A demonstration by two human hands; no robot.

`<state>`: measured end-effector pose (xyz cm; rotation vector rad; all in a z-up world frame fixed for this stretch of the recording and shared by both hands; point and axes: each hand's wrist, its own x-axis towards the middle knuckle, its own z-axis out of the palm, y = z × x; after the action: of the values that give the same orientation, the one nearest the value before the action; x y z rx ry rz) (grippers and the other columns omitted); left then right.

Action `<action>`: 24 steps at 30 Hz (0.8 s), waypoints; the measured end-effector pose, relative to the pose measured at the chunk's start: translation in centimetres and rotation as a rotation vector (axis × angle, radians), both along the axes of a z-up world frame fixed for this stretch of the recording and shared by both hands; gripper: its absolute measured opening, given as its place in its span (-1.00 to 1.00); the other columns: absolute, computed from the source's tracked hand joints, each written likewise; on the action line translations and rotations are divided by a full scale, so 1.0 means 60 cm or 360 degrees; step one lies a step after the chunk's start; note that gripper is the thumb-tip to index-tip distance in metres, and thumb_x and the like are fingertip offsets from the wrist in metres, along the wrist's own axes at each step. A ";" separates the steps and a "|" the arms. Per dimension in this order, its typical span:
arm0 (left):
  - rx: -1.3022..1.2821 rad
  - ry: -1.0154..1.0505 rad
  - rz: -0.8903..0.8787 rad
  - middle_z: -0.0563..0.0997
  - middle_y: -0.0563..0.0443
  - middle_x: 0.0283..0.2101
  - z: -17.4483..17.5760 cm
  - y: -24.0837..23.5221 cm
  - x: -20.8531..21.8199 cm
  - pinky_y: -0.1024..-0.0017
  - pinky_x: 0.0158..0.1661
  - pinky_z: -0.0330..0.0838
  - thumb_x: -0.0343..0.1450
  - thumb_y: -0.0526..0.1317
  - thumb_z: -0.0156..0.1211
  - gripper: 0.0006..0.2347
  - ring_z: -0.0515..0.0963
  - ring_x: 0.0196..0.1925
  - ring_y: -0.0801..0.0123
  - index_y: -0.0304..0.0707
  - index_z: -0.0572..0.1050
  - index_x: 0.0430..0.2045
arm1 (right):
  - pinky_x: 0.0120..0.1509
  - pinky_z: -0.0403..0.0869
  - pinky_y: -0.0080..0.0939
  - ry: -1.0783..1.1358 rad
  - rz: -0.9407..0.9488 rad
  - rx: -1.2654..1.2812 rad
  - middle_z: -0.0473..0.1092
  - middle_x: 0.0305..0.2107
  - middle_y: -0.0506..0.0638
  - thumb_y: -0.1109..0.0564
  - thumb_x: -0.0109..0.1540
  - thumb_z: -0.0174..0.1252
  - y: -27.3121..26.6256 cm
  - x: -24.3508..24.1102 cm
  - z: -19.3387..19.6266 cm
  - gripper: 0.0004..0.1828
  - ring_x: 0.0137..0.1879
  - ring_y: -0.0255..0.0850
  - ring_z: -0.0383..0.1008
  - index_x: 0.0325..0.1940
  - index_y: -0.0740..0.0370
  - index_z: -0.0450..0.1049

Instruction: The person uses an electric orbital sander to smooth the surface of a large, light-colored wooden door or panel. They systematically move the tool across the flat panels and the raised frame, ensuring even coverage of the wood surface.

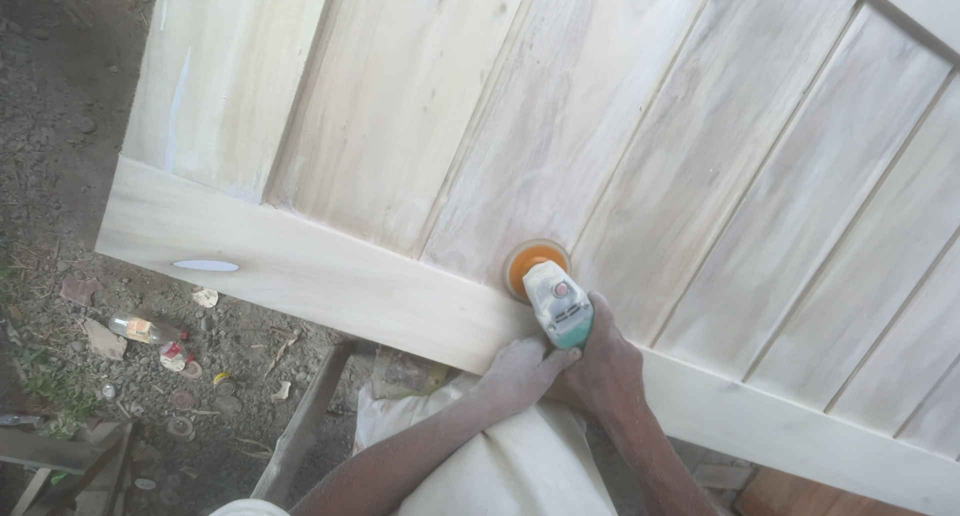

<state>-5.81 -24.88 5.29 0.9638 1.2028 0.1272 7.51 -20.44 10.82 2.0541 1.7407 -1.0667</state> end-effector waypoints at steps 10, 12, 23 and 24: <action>-0.0074 0.0002 0.0193 0.65 -0.34 -0.29 -0.003 0.065 -0.024 0.03 -0.08 0.42 0.50 0.12 -0.07 -0.52 0.62 -0.14 -0.14 -0.44 0.57 -0.27 | -0.07 0.54 0.14 0.0145 0.0344 0.0291 0.44 0.01 0.38 0.10 -0.01 0.39 0.071 -0.008 -0.030 -0.08 0.00 0.27 0.55 0.34 0.32 0.11; -0.0029 -0.0048 0.0279 0.65 -0.32 -0.31 0.000 0.096 -0.021 0.04 -0.10 0.44 0.49 0.11 -0.07 -0.52 0.64 -0.17 -0.13 -0.44 0.57 -0.28 | -0.09 0.55 0.13 0.0142 0.0306 0.0269 0.46 -0.02 0.34 0.08 0.01 0.38 0.103 -0.002 -0.030 -0.07 -0.01 0.25 0.56 0.36 0.30 0.09; 0.0081 -0.0090 0.0414 0.66 -0.35 -0.40 -0.020 0.291 0.024 0.03 -0.14 0.49 0.49 0.18 -0.10 -0.44 0.69 -0.22 -0.15 -0.49 0.56 -0.29 | -0.19 0.55 0.16 -0.0075 0.0387 0.0225 0.54 -0.31 0.31 -0.04 0.11 0.36 0.307 0.023 -0.042 -0.09 -0.22 0.25 0.61 0.39 0.22 0.04; 0.0114 -0.0070 0.0404 0.67 -0.36 -0.39 -0.025 0.310 0.029 0.02 -0.12 0.48 0.48 0.20 -0.10 -0.43 0.68 -0.20 -0.16 -0.49 0.58 -0.29 | -0.19 0.54 0.16 -0.0083 0.0367 0.0211 0.55 -0.32 0.32 -0.07 0.13 0.36 0.328 0.026 -0.043 -0.10 -0.22 0.26 0.61 0.39 0.22 0.03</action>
<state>-4.07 -6.29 3.79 0.8624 1.2829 0.3930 9.05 -0.75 8.26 1.8760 2.0106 -0.8427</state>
